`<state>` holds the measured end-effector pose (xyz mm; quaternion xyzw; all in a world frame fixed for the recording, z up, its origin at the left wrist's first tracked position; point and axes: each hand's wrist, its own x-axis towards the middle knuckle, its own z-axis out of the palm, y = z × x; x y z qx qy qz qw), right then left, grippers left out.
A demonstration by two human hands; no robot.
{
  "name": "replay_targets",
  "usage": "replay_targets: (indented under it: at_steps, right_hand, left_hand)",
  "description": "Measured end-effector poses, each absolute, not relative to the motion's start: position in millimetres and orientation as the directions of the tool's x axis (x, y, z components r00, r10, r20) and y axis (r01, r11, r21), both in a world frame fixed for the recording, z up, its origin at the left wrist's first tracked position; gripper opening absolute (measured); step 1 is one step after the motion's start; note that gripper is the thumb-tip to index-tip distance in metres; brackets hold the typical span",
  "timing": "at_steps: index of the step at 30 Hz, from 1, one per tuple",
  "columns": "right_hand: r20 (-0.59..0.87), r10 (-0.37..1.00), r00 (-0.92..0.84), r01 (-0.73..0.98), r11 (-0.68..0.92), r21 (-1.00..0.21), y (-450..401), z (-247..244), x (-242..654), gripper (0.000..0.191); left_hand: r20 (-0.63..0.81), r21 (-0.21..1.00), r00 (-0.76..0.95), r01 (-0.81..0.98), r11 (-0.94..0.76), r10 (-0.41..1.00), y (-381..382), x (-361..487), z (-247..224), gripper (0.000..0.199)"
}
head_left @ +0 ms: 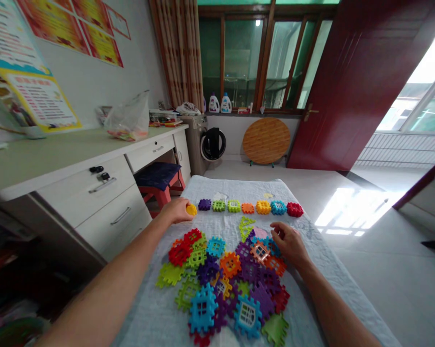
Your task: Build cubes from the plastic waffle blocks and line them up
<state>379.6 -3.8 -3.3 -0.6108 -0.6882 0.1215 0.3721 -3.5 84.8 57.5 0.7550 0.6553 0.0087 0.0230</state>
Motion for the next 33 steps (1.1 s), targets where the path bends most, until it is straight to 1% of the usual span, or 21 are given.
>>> replay_targets:
  at_steps: [5,14,17,21,24,26,27,28,33]
  right_hand:
    - [0.351,0.936,0.037,0.753,0.205,-0.626,-3,-6,382,0.028]
    - [0.349,0.936,0.051,0.764,0.189,-0.617,0,-9,386,0.027]
    - [0.347,0.936,0.054,0.762,0.186,-0.620,0,-7,385,0.026]
    - [0.344,0.938,0.052,0.760,0.187,-0.623,0,-5,382,0.025]
    - [0.330,0.943,0.042,0.757,0.186,-0.627,0,-5,381,0.025]
    - [0.324,0.945,0.037,0.753,0.186,-0.631,0,-5,381,0.025]
    - [0.325,0.945,0.041,0.752,0.186,-0.633,0,-6,381,0.024]
    - [0.330,0.943,0.047,0.750,0.185,-0.635,1,-7,382,0.024]
    - [0.341,0.934,0.106,0.729,0.160,-0.665,2,-9,387,0.022]
  left_hand:
    - [-0.039,0.065,0.163,0.985,-0.160,0.986,112,-13,52,0.041]
    - [-0.074,0.090,0.172,0.982,-0.165,0.982,139,-10,50,0.035]
    - [-0.052,0.102,0.194,0.977,-0.188,0.980,140,-13,54,0.037]
    - [0.022,0.123,0.254,0.959,-0.254,0.967,139,-3,68,0.043]
    - [0.090,0.161,0.346,0.920,-0.356,0.934,135,34,81,0.052]
    - [0.163,0.242,0.447,0.846,-0.475,0.879,133,73,87,0.051]
    - [0.158,0.277,0.476,0.820,-0.502,0.865,132,94,89,0.050]
    - [0.153,0.286,0.495,0.806,-0.518,0.855,132,116,89,0.049]
    - [0.108,0.279,0.548,0.784,-0.554,0.829,142,201,75,0.051]
